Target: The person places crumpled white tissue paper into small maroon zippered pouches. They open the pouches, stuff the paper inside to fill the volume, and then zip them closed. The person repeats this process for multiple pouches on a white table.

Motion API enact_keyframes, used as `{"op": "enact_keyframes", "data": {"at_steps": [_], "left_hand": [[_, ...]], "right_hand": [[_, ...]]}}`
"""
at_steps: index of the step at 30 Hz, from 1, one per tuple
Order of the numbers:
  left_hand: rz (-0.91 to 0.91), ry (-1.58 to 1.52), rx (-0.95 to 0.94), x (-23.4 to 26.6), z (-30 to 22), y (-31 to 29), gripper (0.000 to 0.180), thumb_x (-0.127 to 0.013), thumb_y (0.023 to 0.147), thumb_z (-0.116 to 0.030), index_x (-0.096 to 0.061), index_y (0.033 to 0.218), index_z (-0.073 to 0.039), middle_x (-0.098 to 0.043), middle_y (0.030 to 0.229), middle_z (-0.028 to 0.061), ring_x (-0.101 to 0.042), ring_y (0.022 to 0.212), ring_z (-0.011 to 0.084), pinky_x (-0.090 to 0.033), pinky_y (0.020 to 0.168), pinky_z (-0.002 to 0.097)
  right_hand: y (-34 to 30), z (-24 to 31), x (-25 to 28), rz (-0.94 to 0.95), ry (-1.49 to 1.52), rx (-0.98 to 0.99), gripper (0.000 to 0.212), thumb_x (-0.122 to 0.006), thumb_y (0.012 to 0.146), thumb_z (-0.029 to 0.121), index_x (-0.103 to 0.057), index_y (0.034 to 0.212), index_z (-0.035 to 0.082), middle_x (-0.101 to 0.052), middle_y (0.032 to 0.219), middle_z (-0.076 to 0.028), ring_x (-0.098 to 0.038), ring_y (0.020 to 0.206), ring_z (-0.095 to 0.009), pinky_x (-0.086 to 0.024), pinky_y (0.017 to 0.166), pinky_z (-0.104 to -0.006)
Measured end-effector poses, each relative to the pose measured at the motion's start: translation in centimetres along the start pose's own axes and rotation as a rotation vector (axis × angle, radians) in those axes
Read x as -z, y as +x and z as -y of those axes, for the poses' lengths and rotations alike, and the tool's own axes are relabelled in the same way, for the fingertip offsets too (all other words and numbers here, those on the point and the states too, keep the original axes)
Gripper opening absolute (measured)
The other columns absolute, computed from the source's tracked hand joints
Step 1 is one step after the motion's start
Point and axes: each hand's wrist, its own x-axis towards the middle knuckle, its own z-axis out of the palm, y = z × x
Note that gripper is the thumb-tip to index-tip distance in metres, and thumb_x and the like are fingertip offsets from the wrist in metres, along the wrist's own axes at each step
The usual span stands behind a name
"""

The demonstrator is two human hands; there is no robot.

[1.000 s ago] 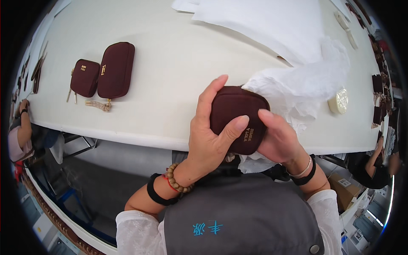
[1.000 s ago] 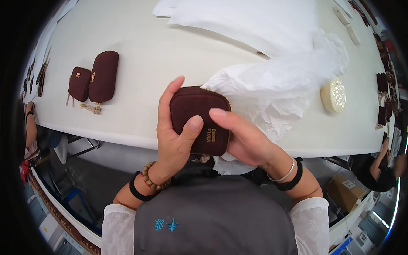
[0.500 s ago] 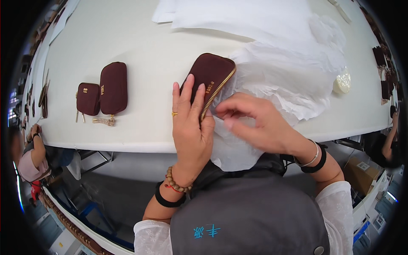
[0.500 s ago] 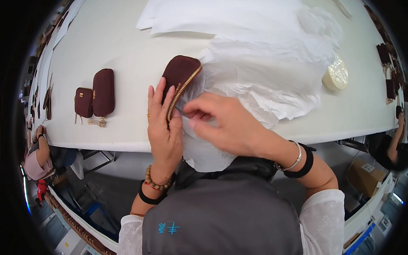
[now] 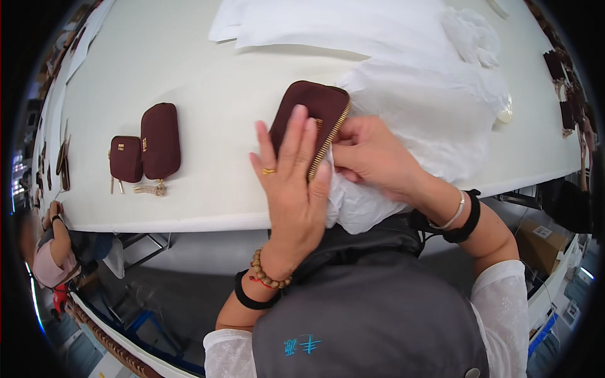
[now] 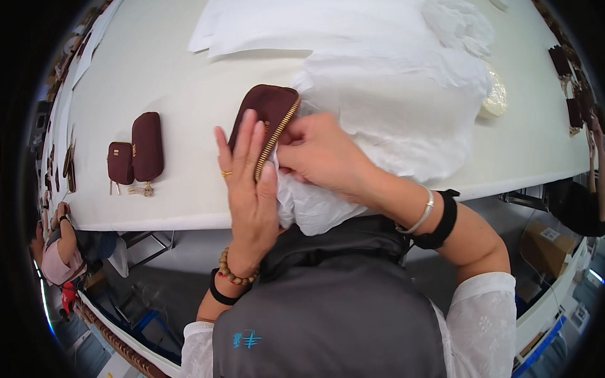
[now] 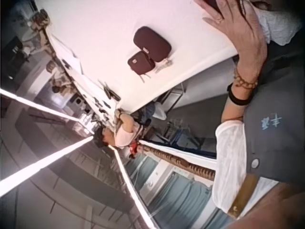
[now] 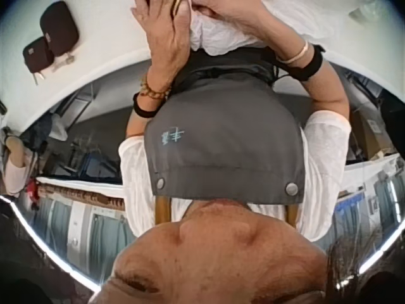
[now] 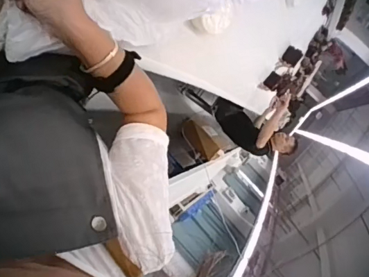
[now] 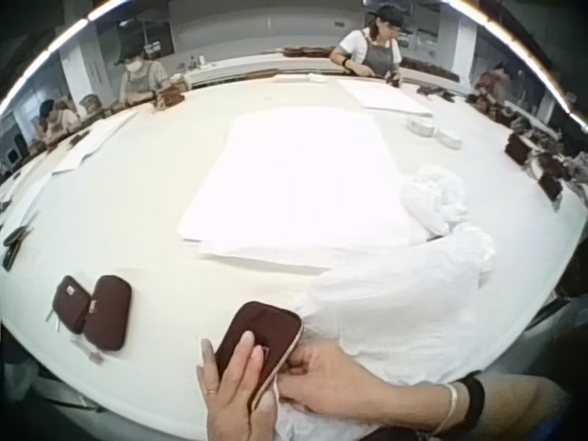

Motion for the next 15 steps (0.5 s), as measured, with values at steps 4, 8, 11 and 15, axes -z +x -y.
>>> {"op": "enact_keyframes", "data": {"at_steps": [4,8,11,15], "left_hand": [[-0.007,-0.093,-0.117,-0.3,-0.3,-0.1,0.048,-0.048,0.093,-0.016,-0.042,0.138,0.000,-0.033,0.149,0.0147,-0.014,0.142,0.0412,-0.008,0.114,0.0473],[-0.087,-0.399,0.045,2.8,0.4,0.1,0.048,-0.044,0.096,-0.016,-0.039,0.139,0.001,-0.032,0.149,0.0111,-0.021,0.140,0.0315,-0.022,0.111,0.0459],[-0.413,-0.750,0.442,3.9,2.2,2.0,0.043,-0.040,0.101,-0.024,-0.044,0.135,0.002,-0.037,0.146,0.0102,-0.035,0.133,0.0240,-0.039,0.100,0.0372],[-0.197,-0.556,0.362,2.1,2.8,3.1,0.042,-0.044,0.100,-0.023,-0.047,0.132,0.003,-0.046,0.138,0.0160,-0.041,0.129,0.0240,-0.035,0.104,0.0352]], "right_hand": [[0.8,-0.2,-1.9,-0.014,0.140,-0.010,0.023,-0.047,0.086,0.001,-0.055,0.107,-0.001,-0.059,0.098,-0.010,-0.055,0.088,-0.013,-0.048,0.073,-0.0290],[-0.4,-0.5,1.6,0.371,0.502,-0.076,0.038,-0.049,0.091,0.013,-0.048,0.126,-0.001,-0.054,0.125,-0.013,-0.052,0.113,-0.020,-0.043,0.096,-0.0347],[-0.3,-0.9,2.0,0.431,0.697,-0.074,0.046,-0.049,0.095,0.029,-0.045,0.131,0.001,-0.051,0.131,-0.011,-0.050,0.118,-0.021,-0.038,0.103,-0.0353],[0.6,-0.8,-0.5,0.441,0.781,-0.050,0.047,-0.051,0.094,0.035,-0.047,0.129,0.003,-0.055,0.123,-0.009,-0.051,0.114,-0.018,-0.038,0.102,-0.0333]]}}
